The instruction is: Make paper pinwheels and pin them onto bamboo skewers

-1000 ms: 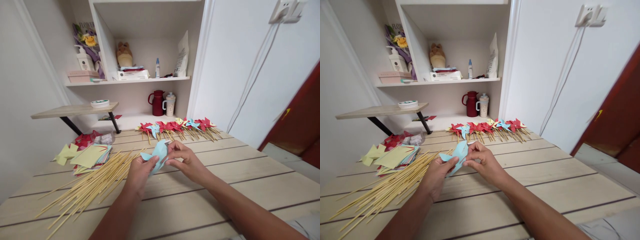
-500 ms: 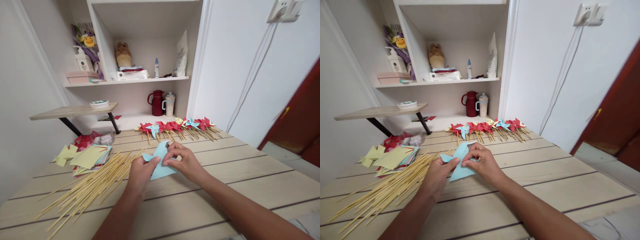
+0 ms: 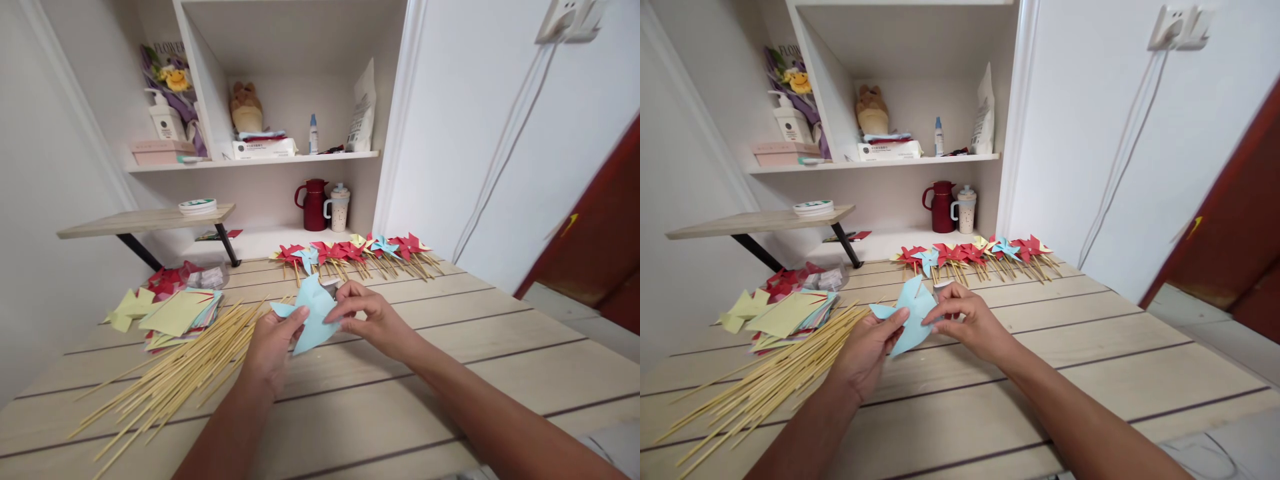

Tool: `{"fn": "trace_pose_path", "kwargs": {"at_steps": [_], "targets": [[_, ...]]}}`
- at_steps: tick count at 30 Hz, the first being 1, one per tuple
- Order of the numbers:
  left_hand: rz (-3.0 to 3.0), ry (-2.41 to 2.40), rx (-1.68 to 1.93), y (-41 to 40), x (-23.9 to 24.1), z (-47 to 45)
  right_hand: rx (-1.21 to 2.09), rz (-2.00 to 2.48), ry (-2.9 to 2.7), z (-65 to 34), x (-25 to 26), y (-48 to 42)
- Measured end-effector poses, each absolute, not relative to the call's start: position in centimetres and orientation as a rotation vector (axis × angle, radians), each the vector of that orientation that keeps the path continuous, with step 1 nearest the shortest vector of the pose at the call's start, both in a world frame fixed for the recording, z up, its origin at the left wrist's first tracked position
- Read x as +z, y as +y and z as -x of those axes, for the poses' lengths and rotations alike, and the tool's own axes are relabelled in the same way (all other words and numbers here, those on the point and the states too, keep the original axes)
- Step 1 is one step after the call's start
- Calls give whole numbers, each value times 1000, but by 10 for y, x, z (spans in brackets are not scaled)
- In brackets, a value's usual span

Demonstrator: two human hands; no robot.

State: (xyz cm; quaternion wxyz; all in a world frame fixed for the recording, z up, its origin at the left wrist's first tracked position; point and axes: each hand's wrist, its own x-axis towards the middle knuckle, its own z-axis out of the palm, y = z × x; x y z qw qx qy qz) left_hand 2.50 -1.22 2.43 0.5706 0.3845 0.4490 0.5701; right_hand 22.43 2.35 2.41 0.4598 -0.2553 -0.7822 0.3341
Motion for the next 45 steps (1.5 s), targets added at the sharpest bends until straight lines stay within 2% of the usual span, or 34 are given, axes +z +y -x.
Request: {"fn": "trace_pose_path", "kwargs": {"at_steps": [28, 45], "targets": [[-1232, 1367, 1317, -18, 31, -42, 408, 923, -2001, -214, 26, 15], [-1374, 1430, 1304, -16, 33, -43, 427, 984, -1952, -211, 24, 15]]}}
